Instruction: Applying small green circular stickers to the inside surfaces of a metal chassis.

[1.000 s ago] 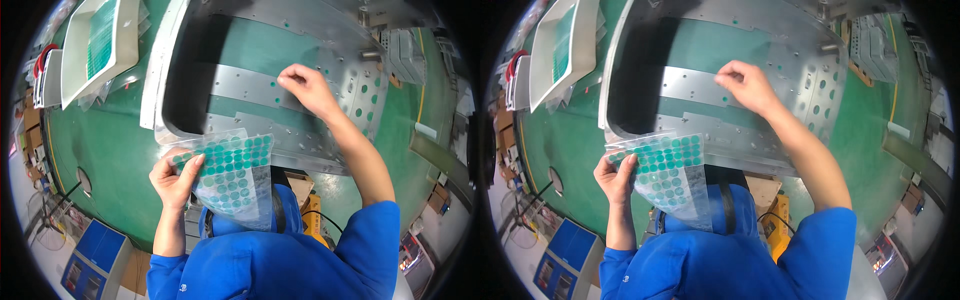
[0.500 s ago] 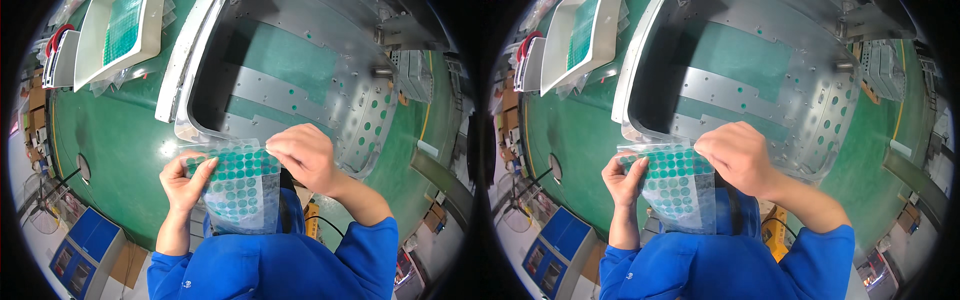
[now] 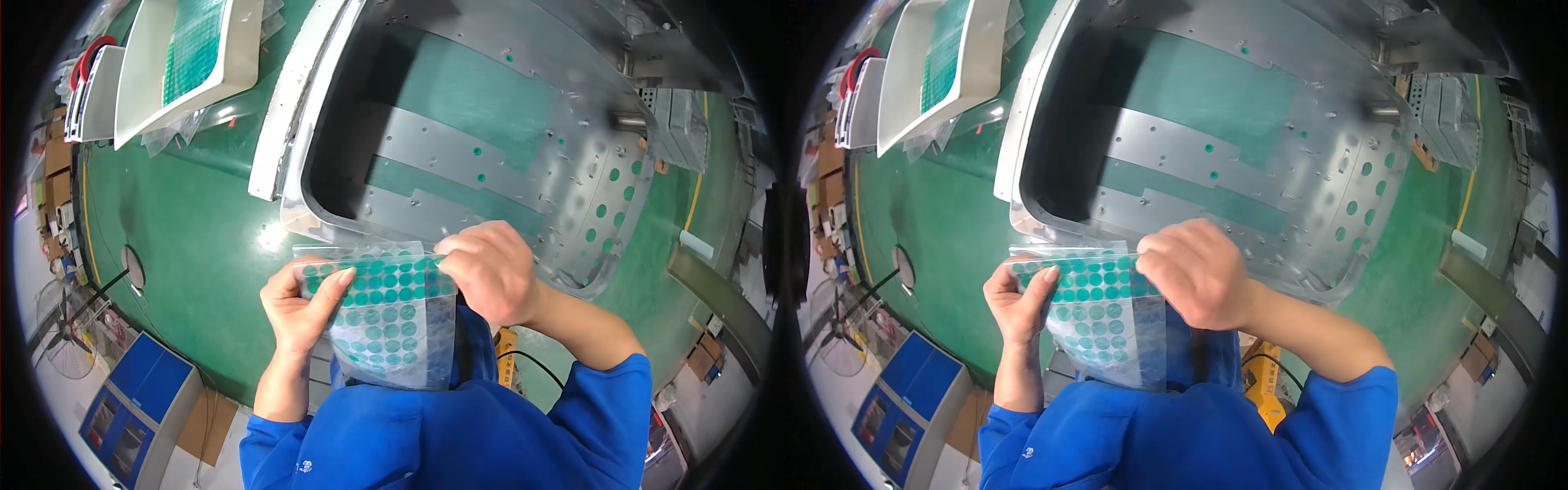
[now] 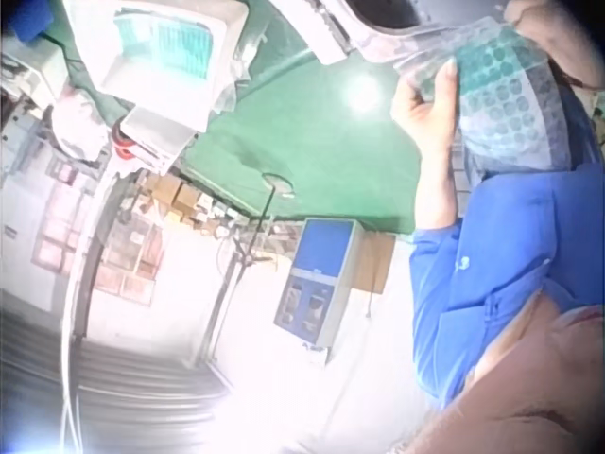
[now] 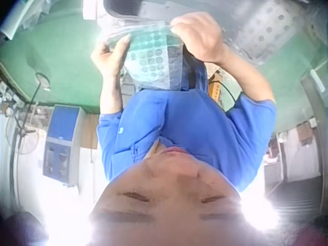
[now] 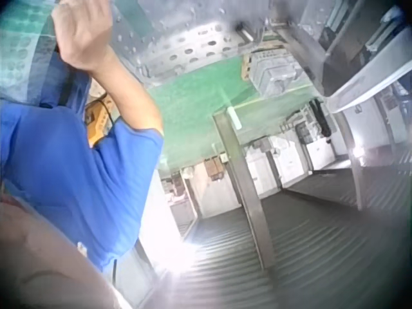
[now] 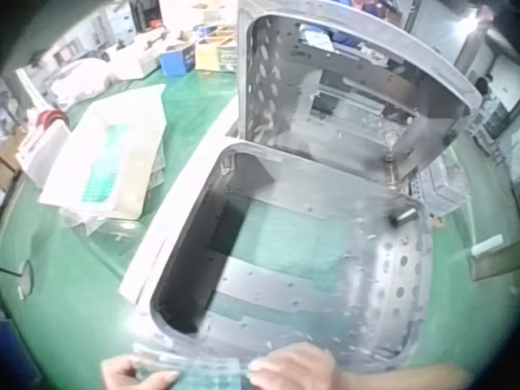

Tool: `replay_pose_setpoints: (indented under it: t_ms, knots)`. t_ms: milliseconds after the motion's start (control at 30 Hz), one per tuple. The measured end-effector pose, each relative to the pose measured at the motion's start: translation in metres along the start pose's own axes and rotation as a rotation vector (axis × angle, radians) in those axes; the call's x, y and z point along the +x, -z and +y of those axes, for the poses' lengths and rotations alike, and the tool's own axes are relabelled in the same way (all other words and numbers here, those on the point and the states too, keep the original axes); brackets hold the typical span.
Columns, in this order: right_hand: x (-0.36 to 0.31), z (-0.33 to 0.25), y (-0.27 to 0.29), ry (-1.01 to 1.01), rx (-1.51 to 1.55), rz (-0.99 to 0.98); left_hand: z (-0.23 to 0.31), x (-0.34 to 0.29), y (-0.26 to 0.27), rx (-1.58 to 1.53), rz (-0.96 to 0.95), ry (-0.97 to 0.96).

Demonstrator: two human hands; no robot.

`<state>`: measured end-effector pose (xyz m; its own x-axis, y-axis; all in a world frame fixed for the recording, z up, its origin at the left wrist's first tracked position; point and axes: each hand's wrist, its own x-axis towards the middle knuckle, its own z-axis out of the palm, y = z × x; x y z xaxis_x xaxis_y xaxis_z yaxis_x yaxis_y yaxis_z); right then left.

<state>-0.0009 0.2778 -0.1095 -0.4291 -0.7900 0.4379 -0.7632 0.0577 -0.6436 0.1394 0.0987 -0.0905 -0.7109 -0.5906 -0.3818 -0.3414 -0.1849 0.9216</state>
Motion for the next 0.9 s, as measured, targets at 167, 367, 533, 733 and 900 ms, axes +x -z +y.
replay_pose_setpoints:
  t_ms: [167,367,533,733,900]
  knots:
    - [0.002,0.0,0.005,-0.231,0.229,-0.039,0.001,0.001,-0.001,0.052,-0.03,-0.082]
    - [0.003,0.004,0.006,-0.137,0.1,-0.004,0.003,-0.004,-0.004,0.05,0.07,-0.029]
    - [-0.006,0.068,-0.006,-0.666,0.347,-0.223,-0.005,-0.012,0.037,0.044,0.288,-0.113]
    - [-0.029,0.091,-0.054,-0.681,0.243,-0.413,-0.02,-0.022,0.08,0.002,0.419,-0.154]
    - [-0.021,0.084,-0.062,-0.662,0.098,-0.472,-0.031,-0.03,0.096,-0.027,0.451,-0.142]
